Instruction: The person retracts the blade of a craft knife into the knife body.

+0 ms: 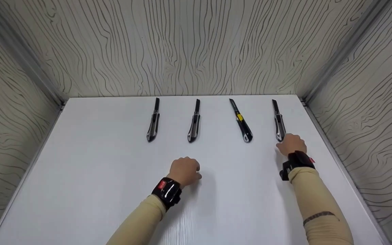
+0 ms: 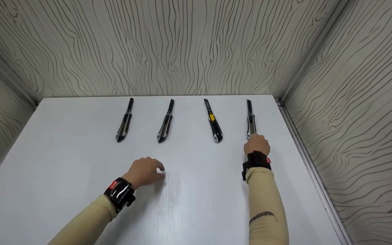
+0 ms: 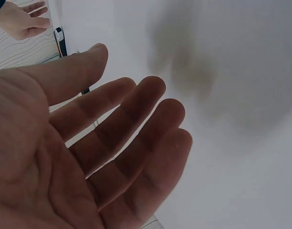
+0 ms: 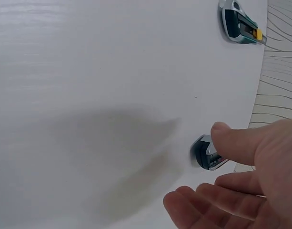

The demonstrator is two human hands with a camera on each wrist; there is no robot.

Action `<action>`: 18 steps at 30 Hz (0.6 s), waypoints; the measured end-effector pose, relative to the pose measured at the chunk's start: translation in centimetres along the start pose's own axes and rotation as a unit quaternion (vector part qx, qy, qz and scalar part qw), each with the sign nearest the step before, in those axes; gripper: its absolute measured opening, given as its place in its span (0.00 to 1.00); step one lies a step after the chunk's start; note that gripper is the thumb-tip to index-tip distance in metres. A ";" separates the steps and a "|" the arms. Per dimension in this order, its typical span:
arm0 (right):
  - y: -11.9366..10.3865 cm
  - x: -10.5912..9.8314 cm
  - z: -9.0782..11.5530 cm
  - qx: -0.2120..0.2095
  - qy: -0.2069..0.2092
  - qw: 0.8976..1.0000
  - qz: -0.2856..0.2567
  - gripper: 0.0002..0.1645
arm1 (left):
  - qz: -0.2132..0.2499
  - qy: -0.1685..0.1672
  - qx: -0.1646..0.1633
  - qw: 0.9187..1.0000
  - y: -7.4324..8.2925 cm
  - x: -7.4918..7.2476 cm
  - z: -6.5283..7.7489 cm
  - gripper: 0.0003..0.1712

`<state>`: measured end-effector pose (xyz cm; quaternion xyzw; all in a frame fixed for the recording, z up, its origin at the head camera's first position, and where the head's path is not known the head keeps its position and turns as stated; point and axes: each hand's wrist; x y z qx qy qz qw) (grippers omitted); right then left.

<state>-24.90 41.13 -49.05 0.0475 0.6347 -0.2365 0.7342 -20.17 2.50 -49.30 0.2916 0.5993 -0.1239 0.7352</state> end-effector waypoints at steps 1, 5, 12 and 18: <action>0.0 0.1 -0.3 0.002 0.007 1.000 -0.005 0.18 | 0.001 0.000 -0.001 1.000 0.0 0.1 0.0 0.15; -0.4 0.5 -1.5 0.013 0.016 1.000 -0.017 0.18 | 0.013 -0.012 -0.012 1.000 0.0 0.2 0.1 0.15; -0.9 1.1 -3.3 0.035 0.031 0.998 -0.028 0.22 | 0.022 -0.017 -0.015 1.000 -0.2 0.3 0.0 0.14; -0.6 2.0 -4.9 0.045 0.032 0.998 -0.038 0.24 | 0.012 -0.018 -0.012 1.000 -0.5 0.3 -0.2 0.13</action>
Point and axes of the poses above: each hand's wrist, its own z-axis away from the middle knuckle, its own x-axis out of the palm, y = z × x, and after that the axes turned 9 degrees about x, right-handed
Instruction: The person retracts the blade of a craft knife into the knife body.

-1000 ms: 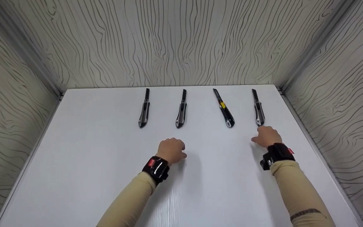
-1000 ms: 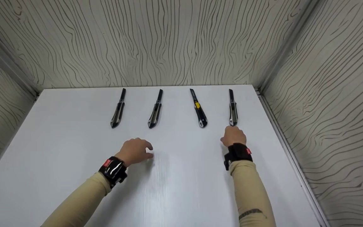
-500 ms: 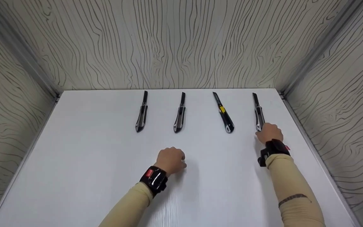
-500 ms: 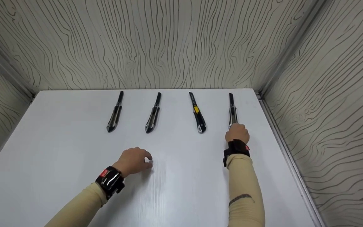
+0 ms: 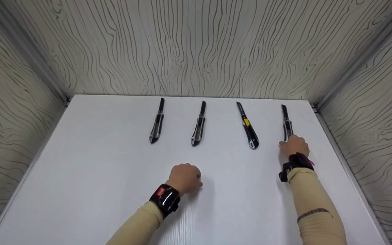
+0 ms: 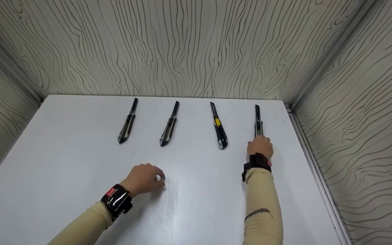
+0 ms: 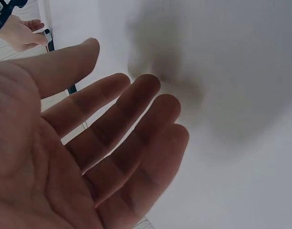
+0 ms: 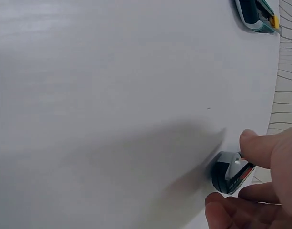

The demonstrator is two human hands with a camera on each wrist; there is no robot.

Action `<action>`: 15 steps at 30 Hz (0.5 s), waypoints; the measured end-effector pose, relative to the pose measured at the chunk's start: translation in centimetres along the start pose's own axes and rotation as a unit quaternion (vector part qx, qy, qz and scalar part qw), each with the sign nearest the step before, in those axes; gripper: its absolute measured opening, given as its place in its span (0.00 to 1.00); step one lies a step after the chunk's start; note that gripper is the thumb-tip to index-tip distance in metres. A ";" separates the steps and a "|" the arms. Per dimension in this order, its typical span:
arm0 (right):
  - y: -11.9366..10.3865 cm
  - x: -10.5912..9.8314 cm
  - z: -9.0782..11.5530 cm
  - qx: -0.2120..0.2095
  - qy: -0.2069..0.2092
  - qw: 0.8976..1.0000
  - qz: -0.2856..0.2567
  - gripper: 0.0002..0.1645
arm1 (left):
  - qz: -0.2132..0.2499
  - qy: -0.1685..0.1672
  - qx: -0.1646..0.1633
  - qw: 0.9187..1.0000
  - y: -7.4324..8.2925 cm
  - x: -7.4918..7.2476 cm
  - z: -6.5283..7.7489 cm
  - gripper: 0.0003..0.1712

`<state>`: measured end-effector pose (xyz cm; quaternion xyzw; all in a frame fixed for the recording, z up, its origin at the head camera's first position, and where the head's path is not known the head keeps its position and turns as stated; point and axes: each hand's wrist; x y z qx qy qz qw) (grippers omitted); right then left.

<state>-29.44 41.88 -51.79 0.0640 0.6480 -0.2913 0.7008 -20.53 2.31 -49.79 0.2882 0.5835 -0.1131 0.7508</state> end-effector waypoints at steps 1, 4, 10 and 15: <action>0.1 0.2 -0.1 0.005 0.000 1.000 -0.002 0.24 | -0.002 0.000 0.000 1.000 -0.1 0.0 0.0 0.13; 0.3 0.6 -0.5 0.022 0.004 1.000 -0.006 0.24 | -0.003 0.001 -0.002 1.000 -0.2 0.2 0.1 0.13; 0.3 1.4 -1.2 0.041 0.012 0.999 -0.017 0.23 | -0.009 0.011 -0.003 1.000 -0.7 0.5 0.1 0.12; 0.0 1.3 -1.3 0.042 0.017 0.999 -0.008 0.22 | -0.014 0.028 0.000 1.000 -1.0 0.5 0.1 0.12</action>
Point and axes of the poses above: each hand's wrist, its own z-axis away from the middle knuckle, its own x-axis out of the palm, y = z × x, and after that the axes turned 9 degrees about x, right-handed
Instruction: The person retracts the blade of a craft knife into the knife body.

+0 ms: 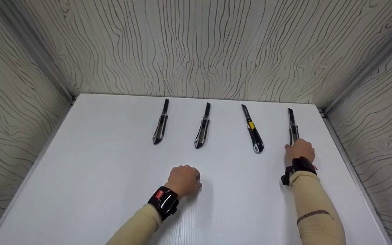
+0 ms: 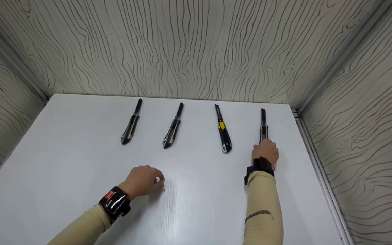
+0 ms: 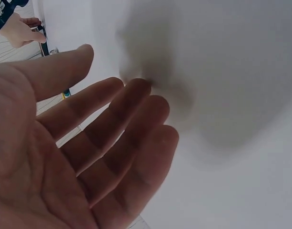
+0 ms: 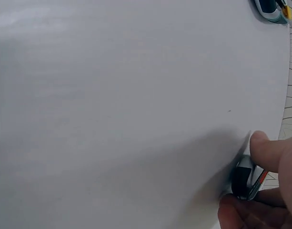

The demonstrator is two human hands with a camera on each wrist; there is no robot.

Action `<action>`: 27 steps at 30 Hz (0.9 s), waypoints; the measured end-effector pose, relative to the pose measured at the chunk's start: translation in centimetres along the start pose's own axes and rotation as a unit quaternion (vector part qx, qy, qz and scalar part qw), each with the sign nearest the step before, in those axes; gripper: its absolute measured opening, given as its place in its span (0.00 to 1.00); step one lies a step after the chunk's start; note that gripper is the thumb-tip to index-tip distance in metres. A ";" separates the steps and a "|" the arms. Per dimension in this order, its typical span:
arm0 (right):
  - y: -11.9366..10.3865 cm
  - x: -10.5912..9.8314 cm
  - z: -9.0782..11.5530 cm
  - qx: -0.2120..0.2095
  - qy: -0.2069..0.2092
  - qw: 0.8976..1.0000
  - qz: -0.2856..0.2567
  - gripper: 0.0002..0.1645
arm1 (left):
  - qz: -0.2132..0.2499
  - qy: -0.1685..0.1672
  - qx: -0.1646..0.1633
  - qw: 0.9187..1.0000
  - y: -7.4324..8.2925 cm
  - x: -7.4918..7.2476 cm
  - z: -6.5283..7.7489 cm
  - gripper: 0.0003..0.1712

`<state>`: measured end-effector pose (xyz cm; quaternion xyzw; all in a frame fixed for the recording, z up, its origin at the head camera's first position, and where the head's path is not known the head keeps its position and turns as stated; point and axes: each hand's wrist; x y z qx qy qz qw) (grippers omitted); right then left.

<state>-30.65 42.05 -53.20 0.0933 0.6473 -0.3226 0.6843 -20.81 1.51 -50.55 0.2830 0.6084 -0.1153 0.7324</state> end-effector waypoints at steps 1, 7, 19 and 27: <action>0.1 -0.2 0.2 0.000 0.002 1.000 0.004 0.21 | 0.000 0.001 0.001 1.000 0.1 0.0 0.1 0.12; 0.4 -1.1 0.7 0.002 -0.006 1.000 0.019 0.17 | 0.003 0.001 0.002 1.000 0.1 -0.1 0.1 0.11; 1.8 -0.5 3.5 0.002 -0.023 1.000 0.006 0.19 | -0.001 0.009 -0.002 1.000 0.7 -0.8 1.5 0.15; 0.9 -1.5 7.1 -0.035 0.011 0.999 -0.018 0.20 | -0.013 0.019 -0.002 1.000 0.5 -1.5 2.8 0.15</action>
Point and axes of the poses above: each hand's wrist, its own z-axis away from the middle knuckle, its own x-axis out of the palm, y = z × x, and after that the axes turned 9 degrees about x, right-handed
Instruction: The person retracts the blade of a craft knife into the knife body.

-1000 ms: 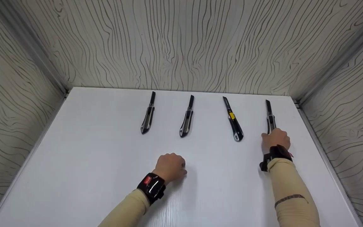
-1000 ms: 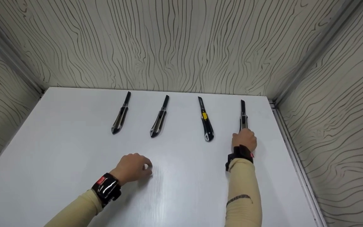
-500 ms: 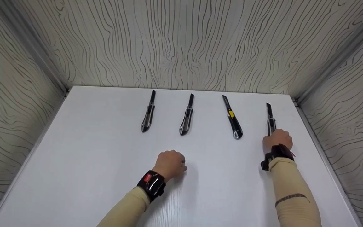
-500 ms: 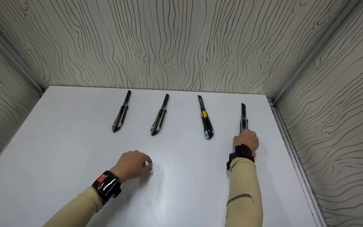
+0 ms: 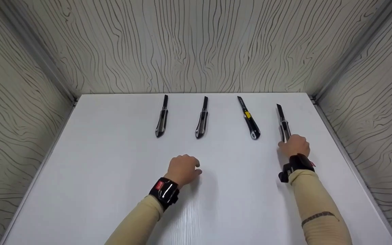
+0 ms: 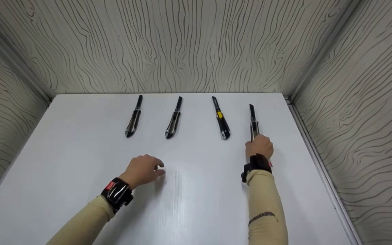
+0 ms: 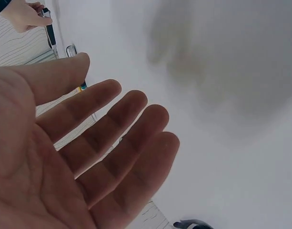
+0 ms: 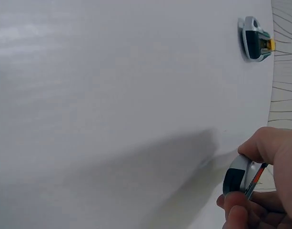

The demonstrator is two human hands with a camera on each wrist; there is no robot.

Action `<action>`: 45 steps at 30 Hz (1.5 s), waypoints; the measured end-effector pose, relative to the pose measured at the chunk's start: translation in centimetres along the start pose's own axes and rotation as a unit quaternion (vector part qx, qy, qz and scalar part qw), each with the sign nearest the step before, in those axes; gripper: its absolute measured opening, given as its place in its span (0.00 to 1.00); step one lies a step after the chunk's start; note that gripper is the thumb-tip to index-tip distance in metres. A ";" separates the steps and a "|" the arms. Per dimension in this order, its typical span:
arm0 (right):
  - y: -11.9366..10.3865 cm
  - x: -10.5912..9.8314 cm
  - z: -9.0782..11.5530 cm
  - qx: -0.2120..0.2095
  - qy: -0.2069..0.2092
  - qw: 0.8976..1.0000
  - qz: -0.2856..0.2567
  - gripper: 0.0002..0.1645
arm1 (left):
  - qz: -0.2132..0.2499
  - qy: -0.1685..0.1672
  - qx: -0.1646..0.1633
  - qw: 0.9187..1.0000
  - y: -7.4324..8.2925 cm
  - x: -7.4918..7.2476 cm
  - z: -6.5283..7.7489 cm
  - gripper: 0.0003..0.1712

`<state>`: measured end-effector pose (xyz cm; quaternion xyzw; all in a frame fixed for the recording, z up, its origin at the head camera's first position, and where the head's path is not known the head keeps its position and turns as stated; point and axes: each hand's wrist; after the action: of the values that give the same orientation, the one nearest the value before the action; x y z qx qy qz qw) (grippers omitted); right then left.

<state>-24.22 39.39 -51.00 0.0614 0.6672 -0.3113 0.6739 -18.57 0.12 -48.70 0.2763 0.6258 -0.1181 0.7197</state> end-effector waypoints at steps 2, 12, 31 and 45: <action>-0.6 -0.4 0.6 -0.008 0.006 1.000 -0.007 0.19 | 0.000 0.005 -0.002 1.000 -0.1 -0.2 0.2 0.15; -3.0 -1.0 4.1 -0.035 0.029 0.999 -0.019 0.18 | -0.001 0.000 -0.006 1.000 0.0 -0.4 1.1 0.16; -10.3 1.8 10.7 -0.127 0.023 0.990 -0.059 0.11 | -0.031 0.041 0.016 0.999 1.5 -0.6 -1.6 0.09; -13.8 2.9 14.6 -0.187 0.022 0.982 -0.024 0.12 | 0.069 0.064 -0.024 0.995 2.5 -0.7 -3.8 0.12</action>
<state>-18.83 20.07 -47.65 -0.0750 0.7294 -0.1958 0.6512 -20.59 4.11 -47.69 0.3083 0.6526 -0.0350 0.6912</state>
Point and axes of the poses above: each hand's wrist, its own z-axis away from the middle knuckle, its own x-axis out of the palm, y = z × x, and after that the axes turned 9 degrees about x, right-handed
